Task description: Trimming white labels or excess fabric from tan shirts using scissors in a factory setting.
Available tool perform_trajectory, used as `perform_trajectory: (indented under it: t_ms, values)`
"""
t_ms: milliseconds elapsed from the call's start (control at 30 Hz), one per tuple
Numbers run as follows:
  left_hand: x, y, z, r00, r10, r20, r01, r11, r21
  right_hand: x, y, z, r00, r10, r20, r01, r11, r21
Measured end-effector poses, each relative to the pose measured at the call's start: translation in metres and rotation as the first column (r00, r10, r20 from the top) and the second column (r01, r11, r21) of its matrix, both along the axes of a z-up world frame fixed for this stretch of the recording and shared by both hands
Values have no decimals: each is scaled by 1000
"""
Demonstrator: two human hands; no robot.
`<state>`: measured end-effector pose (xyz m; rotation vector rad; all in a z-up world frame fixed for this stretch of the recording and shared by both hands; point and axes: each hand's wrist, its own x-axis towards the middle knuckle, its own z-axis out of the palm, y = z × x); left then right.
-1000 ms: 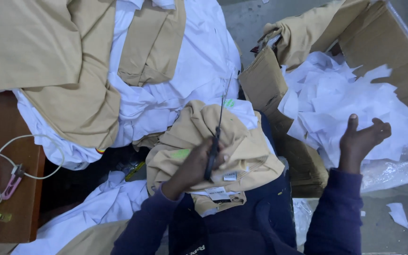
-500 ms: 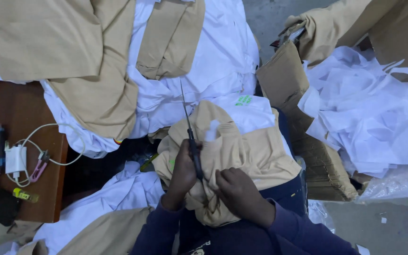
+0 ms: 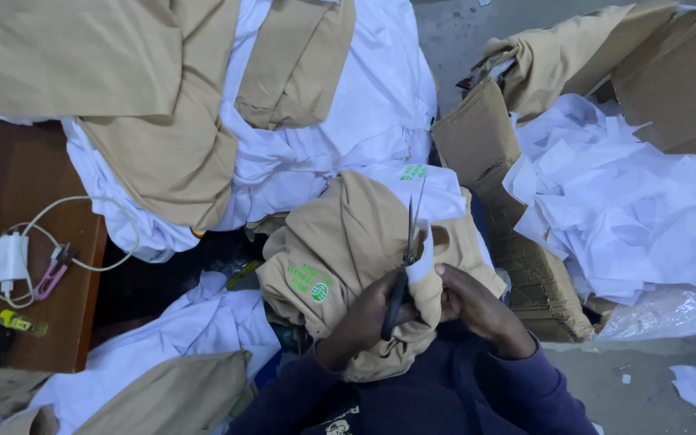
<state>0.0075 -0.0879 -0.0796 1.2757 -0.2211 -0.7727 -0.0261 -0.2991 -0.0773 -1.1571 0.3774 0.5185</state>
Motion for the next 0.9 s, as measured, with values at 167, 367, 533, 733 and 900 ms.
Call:
perform_trajectory:
  t_ms: [167,367,533,733,900]
  values:
    - [12,2,49,984,132,-117,-135,991,-21,-13,19,36,874,119,472,-58,988,-142]
    - [7,5,60,998,58,1,-57,986,156,-6,5,47,988,1,154,-44,959,279]
    - [7,-2,71,995,-86,-50,93,983,156,20,1,67,997,-5,-73,5,1000,-5]
    - [8,0,66,986,-163,-28,163,928,334,24,-26,31,979,49,196,1,969,-248]
    - [8,-3,54,953,300,51,-303,922,239,-10,1,64,927,36,374,217,763,-610]
